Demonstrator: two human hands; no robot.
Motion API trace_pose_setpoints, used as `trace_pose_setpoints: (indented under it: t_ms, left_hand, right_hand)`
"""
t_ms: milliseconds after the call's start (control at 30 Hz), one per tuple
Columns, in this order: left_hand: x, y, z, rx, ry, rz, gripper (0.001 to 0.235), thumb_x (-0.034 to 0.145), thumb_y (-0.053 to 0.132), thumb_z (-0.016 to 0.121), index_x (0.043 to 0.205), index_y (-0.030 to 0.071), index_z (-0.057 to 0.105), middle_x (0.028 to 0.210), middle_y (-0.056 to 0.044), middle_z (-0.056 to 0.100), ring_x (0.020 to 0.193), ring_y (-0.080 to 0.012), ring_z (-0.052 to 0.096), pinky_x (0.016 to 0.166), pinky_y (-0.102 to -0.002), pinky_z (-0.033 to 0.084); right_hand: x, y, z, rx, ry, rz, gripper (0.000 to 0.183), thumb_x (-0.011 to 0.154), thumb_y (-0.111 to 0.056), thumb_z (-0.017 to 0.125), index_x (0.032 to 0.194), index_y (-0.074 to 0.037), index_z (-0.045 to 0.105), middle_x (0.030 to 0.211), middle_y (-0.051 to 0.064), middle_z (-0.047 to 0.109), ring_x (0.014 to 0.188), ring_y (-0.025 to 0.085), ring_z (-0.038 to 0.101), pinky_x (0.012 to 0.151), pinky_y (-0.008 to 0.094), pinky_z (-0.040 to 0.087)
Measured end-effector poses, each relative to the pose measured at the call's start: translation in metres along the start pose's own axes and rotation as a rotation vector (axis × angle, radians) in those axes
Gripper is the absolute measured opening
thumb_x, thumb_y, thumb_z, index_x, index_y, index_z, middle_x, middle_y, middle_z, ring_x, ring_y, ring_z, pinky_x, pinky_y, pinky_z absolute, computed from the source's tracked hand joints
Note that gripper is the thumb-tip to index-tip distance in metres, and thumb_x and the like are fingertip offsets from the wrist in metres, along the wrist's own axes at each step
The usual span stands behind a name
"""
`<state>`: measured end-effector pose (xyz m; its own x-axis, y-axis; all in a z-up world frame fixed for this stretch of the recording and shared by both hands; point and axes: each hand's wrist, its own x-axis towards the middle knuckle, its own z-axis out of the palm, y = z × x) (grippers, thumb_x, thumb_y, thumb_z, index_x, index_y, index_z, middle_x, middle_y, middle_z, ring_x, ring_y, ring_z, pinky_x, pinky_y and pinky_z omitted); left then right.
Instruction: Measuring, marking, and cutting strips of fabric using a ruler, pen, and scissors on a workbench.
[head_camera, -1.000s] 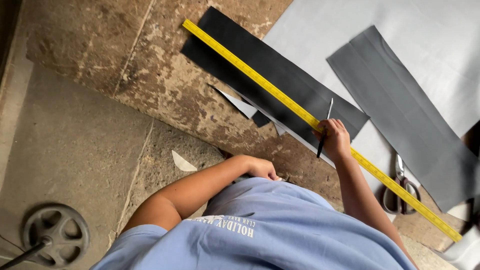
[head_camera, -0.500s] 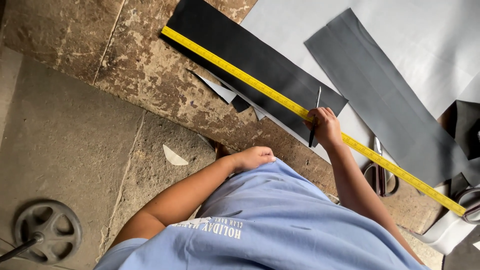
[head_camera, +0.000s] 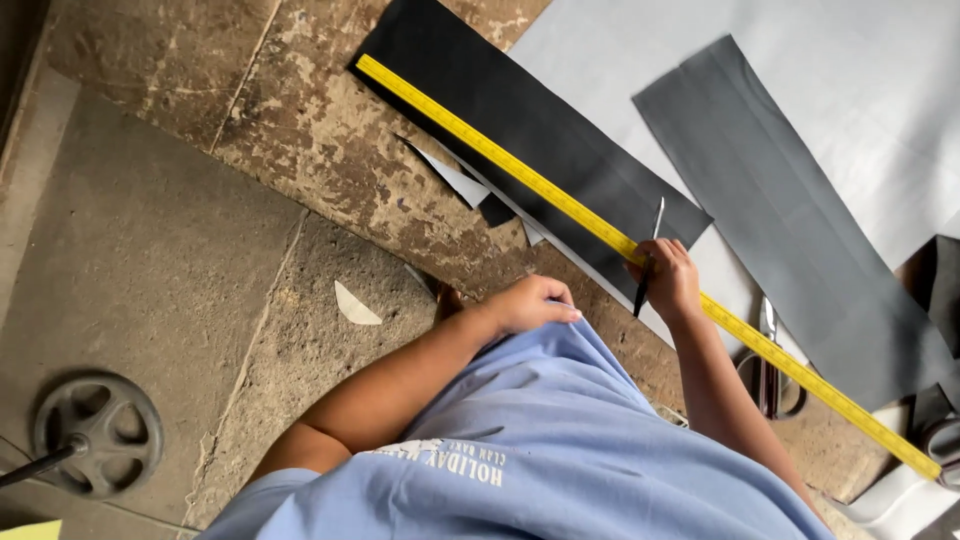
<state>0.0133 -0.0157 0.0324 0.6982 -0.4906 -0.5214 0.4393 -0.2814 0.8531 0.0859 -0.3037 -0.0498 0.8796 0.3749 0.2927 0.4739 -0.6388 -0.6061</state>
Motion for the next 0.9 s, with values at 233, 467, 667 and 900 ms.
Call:
trace_pose_setpoints:
  t_ms: [233, 467, 667, 900]
  left_hand:
    - [-0.001, -0.048, -0.028, 0.351, -0.288, 0.062, 0.036, 0.099, 0.04, 0.055, 0.097, 0.008, 0.072, 0.094, -0.019, 0.073, 0.093, -0.0327, 0.068, 0.088, -0.043, 0.053]
    - [-0.05, 0.006, -0.087, 0.52, -0.594, -0.472, 0.098, 0.081, 0.084, 0.053, 0.143, 0.008, 0.059, 0.151, -0.019, 0.053, 0.145, -0.035, 0.044, 0.123, -0.05, 0.032]
    - [-0.079, -0.07, -0.136, -0.013, -0.432, -0.587, 0.041, 0.089, 0.046, 0.075, 0.117, 0.017, 0.078, 0.107, -0.004, 0.076, 0.091, -0.0155, 0.071, 0.08, -0.027, 0.058]
    - [-0.126, -0.099, -0.18, -0.164, -0.293, -0.748, 0.042, 0.082, 0.032, 0.089, 0.119, 0.017, 0.078, 0.116, -0.012, 0.076, 0.107, -0.0279, 0.073, 0.093, -0.04, 0.057]
  right_hand:
    - [0.003, -0.005, 0.009, 0.023, 0.001, 0.023, 0.031, 0.077, -0.013, 0.091, 0.097, -0.014, 0.068, 0.085, 0.007, 0.068, 0.077, 0.029, 0.063, 0.075, 0.036, 0.054]
    - [0.007, -0.025, 0.014, -0.005, 0.035, 0.067, 0.033, 0.077, -0.013, 0.091, 0.099, -0.009, 0.068, 0.089, 0.012, 0.069, 0.081, 0.034, 0.063, 0.076, 0.041, 0.054]
    - [0.018, -0.02, 0.031, 0.0, 0.075, 0.106, 0.034, 0.08, -0.007, 0.09, 0.106, -0.011, 0.068, 0.098, 0.011, 0.07, 0.088, 0.034, 0.064, 0.079, 0.043, 0.054]
    - [0.043, -0.042, 0.048, 0.019, 0.087, 0.115, 0.031, 0.083, -0.007, 0.088, 0.107, -0.013, 0.069, 0.109, 0.008, 0.074, 0.097, 0.033, 0.067, 0.083, 0.042, 0.055]
